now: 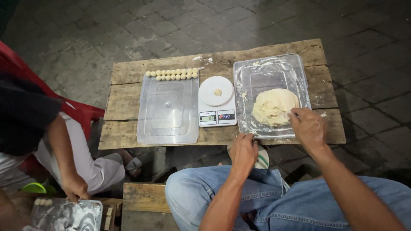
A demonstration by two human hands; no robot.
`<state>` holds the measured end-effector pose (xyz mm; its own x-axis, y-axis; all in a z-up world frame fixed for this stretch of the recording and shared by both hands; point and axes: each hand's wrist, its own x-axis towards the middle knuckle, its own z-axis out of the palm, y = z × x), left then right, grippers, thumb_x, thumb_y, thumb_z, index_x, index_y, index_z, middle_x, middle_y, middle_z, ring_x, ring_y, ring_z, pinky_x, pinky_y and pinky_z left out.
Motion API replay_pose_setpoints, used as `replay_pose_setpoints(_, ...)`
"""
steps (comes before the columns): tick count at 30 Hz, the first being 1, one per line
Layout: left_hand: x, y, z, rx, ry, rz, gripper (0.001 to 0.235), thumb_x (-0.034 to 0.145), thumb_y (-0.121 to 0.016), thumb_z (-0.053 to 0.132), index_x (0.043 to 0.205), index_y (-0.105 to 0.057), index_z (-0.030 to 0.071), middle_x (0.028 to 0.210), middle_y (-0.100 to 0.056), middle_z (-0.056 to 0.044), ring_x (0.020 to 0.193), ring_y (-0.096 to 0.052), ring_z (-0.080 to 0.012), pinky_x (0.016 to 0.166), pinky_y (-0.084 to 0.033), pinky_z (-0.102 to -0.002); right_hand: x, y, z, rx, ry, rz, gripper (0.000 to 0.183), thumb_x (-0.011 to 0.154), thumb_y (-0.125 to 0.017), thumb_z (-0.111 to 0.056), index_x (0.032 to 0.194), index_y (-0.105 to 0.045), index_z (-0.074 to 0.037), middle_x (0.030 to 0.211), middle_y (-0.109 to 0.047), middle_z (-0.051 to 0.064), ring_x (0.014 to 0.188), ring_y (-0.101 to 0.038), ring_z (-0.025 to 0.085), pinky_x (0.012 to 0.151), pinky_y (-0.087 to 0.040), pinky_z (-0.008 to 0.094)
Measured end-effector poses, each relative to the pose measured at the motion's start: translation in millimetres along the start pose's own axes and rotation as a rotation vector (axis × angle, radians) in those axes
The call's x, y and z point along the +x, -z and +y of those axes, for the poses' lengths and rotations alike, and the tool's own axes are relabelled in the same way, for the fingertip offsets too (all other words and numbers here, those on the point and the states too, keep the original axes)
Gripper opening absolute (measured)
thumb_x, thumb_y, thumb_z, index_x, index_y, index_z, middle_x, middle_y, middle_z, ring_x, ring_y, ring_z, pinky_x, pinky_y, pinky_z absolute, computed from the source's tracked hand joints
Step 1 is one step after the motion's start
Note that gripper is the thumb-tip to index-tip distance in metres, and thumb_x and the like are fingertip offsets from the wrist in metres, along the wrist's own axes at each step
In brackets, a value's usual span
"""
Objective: The person tears small pieces of dough from a larger mass, weighs each piece on a digital scale, rolls it into a ball, and places it in a tray. This process is repeated multiple times throughout the clip.
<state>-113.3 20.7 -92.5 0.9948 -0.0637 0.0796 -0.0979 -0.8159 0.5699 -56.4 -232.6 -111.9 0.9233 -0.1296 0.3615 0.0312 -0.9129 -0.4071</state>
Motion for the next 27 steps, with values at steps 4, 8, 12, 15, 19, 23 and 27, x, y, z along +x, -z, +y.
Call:
replay_pose_setpoints(4, 2, 8, 11, -0.019, 0.006, 0.018, 0.019, 0.089, -0.069, 0.026, 0.106, -0.072, 0.02, 0.093, -0.063, -0.004, 0.089, -0.069, -0.0298, 0.069, -0.059, -0.039, -9, 10, -14, 0.058, -0.068, -0.019, 0.02, 0.095, -0.077, -0.025, 0.111, -0.081, -0.014, 0.096, -0.076, 0.009, 0.089, -0.075, 0.032, 0.078, -0.059, 0.04)
replay_pose_setpoints(8, 5, 7, 14, -0.034, 0.0, 0.024, 0.019, 0.09, -0.069, 0.025, 0.106, -0.073, 0.017, 0.091, -0.063, -0.006, 0.09, -0.069, -0.0301, 0.071, -0.06, -0.039, -10, 26, -46, -0.079, -0.156, -0.051, 0.04, 0.082, -0.087, -0.039, 0.113, -0.082, -0.015, 0.096, -0.078, 0.013, 0.088, -0.077, 0.034, 0.077, -0.061, 0.043)
replay_pose_setpoints(12, 5, 10, 15, -0.094, 0.01, 0.0, 0.019, 0.091, -0.068, 0.022, 0.108, -0.073, 0.015, 0.093, -0.064, -0.007, 0.091, -0.069, -0.0306, 0.072, -0.06, -0.04, -13, 22, -47, 0.038, -0.222, -0.134, 0.043, 0.081, -0.085, -0.037, 0.115, -0.08, -0.01, 0.1, -0.078, 0.018, 0.096, -0.075, 0.04, 0.083, -0.059, 0.049)
replay_pose_setpoints(15, 4, 12, 15, -0.101, 0.006, -0.011, 0.02, 0.09, -0.069, 0.022, 0.107, -0.074, 0.014, 0.091, -0.063, -0.009, 0.091, -0.069, -0.0333, 0.073, -0.06, -0.043, -15, 20, -46, 0.008, -0.224, -0.148, 0.035, 0.084, -0.084, -0.034, 0.11, -0.08, -0.012, 0.097, -0.078, 0.016, 0.094, -0.076, 0.037, 0.081, -0.06, 0.047)
replay_pose_setpoints(19, 5, 15, 18, -0.094, -0.011, 0.005, 0.021, 0.091, -0.068, 0.023, 0.108, -0.074, 0.013, 0.092, -0.063, -0.009, 0.091, -0.069, -0.0324, 0.074, -0.06, -0.041, -15, 25, -50, -0.015, -0.278, -0.168, 0.033, 0.084, -0.084, -0.033, 0.112, -0.08, -0.016, 0.099, -0.079, 0.013, 0.094, -0.076, 0.037, 0.081, -0.06, 0.049)
replay_pose_setpoints(23, 4, 15, 18, -0.12, -0.028, -0.021, 0.021, 0.091, -0.067, 0.021, 0.109, -0.074, 0.011, 0.093, -0.063, -0.011, 0.092, -0.069, -0.0338, 0.075, -0.06, -0.042, -19, -1, -25, -0.004, -0.282, -0.192, 0.031, 0.084, -0.083, -0.036, 0.109, -0.08, -0.019, 0.098, -0.08, 0.01, 0.093, -0.077, 0.034, 0.078, -0.061, 0.047)
replay_pose_setpoints(27, 0, 14, 20, -0.113, -0.034, -0.04, 0.023, 0.091, -0.068, 0.019, 0.111, -0.074, 0.011, 0.095, -0.064, -0.011, 0.094, -0.069, -0.0336, 0.076, -0.06, -0.043, -24, 6, -30, 0.028, -0.268, -0.195, 0.031, 0.082, -0.084, -0.037, 0.107, -0.08, -0.019, 0.098, -0.079, 0.01, 0.093, -0.077, 0.033, 0.079, -0.061, 0.046)
